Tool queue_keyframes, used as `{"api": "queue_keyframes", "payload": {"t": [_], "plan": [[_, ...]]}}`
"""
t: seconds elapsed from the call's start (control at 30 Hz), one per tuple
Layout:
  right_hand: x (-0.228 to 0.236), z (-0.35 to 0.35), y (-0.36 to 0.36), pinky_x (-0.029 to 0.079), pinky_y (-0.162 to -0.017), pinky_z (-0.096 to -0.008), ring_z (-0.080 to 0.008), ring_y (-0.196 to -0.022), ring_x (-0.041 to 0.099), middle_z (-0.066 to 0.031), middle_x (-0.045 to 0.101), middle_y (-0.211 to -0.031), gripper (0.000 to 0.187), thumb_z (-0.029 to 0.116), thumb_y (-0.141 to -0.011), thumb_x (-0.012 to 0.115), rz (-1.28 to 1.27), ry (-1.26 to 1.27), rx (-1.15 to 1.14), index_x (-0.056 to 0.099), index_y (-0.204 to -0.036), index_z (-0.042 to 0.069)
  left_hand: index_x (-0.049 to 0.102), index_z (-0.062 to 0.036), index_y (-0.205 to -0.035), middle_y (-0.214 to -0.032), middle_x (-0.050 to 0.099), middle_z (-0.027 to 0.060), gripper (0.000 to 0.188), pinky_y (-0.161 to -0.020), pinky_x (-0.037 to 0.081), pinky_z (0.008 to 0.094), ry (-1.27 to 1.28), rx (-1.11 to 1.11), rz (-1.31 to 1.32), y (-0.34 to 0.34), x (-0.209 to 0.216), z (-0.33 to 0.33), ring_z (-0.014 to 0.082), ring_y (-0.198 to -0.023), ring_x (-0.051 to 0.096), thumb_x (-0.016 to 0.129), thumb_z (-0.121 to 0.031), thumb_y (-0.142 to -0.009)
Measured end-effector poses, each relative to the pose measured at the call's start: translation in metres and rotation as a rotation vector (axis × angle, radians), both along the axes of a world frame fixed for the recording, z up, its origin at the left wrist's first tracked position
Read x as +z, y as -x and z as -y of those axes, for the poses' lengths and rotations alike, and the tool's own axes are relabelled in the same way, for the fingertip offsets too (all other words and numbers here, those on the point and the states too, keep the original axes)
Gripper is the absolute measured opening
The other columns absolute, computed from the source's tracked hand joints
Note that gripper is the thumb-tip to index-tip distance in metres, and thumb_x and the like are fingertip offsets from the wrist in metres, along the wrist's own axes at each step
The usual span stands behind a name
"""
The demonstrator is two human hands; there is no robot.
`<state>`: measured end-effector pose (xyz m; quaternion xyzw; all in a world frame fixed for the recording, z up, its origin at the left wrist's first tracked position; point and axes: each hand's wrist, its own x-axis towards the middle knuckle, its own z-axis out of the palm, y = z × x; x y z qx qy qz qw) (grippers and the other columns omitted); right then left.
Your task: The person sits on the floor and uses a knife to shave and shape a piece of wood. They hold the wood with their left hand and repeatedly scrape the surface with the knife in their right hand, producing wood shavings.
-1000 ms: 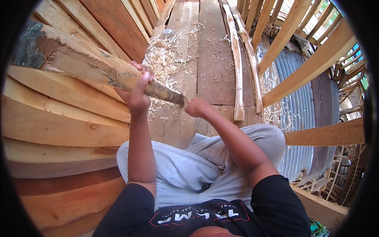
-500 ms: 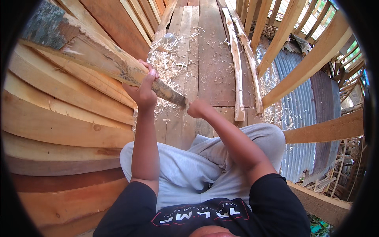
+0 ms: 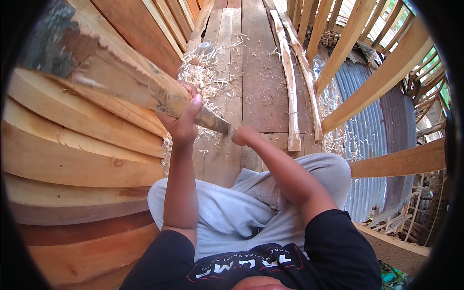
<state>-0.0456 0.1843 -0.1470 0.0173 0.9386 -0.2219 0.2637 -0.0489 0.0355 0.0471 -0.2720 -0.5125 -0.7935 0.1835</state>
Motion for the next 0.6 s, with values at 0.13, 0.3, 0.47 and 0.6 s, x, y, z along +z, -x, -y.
{"api": "queue_keyframes", "payload": {"t": [0.13,0.3,0.47,0.6], "plan": [[0.1,0.031,-0.02,0.048,-0.092,-0.0481,-0.0432,-0.109,0.06,-0.0316,0.061,-0.114,0.047,0.03,-0.097,0.038,-0.075,0.226,-0.065,0.066,-0.106,-0.007,0.051,-0.0006,-0.101,-0.078,0.053,0.0087,0.027,-0.066,0.047,0.0318,0.062,0.156,0.003,0.006,-0.004,0.007,0.0173,-0.069,0.054,0.06,0.009,-0.078],[0.042,0.019,-0.018,0.047,-0.089,-0.0515,-0.0487,-0.099,0.061,-0.0378,0.061,-0.099,0.059,0.037,-0.101,0.035,-0.164,0.328,-0.288,0.065,-0.095,-0.013,0.055,0.0024,-0.093,-0.08,0.057,0.0072,0.017,-0.064,0.047,0.0245,-0.085,0.161,0.056,0.003,0.007,-0.001,0.0126,-0.07,0.057,0.061,0.007,-0.078],[0.051,0.032,-0.014,0.048,-0.083,-0.053,-0.0512,-0.092,0.061,-0.0375,0.062,-0.093,0.058,0.037,-0.101,0.035,-0.227,0.337,-0.266,0.064,-0.094,-0.013,0.055,0.0026,-0.092,-0.079,0.056,0.0072,0.018,-0.064,0.048,0.0249,-0.085,0.222,0.061,0.006,0.004,0.007,0.0124,-0.069,0.056,0.061,0.006,-0.076],[0.057,0.03,-0.008,0.049,-0.085,-0.0511,-0.0502,-0.096,0.061,-0.0372,0.062,-0.098,0.059,0.037,-0.101,0.037,-0.163,0.359,-0.245,0.063,-0.096,-0.015,0.051,0.0014,-0.1,-0.081,0.054,0.0085,0.027,-0.064,0.047,0.0291,-0.057,0.27,0.073,0.001,0.006,0.009,0.0157,-0.069,0.054,0.059,0.01,-0.076]]}}
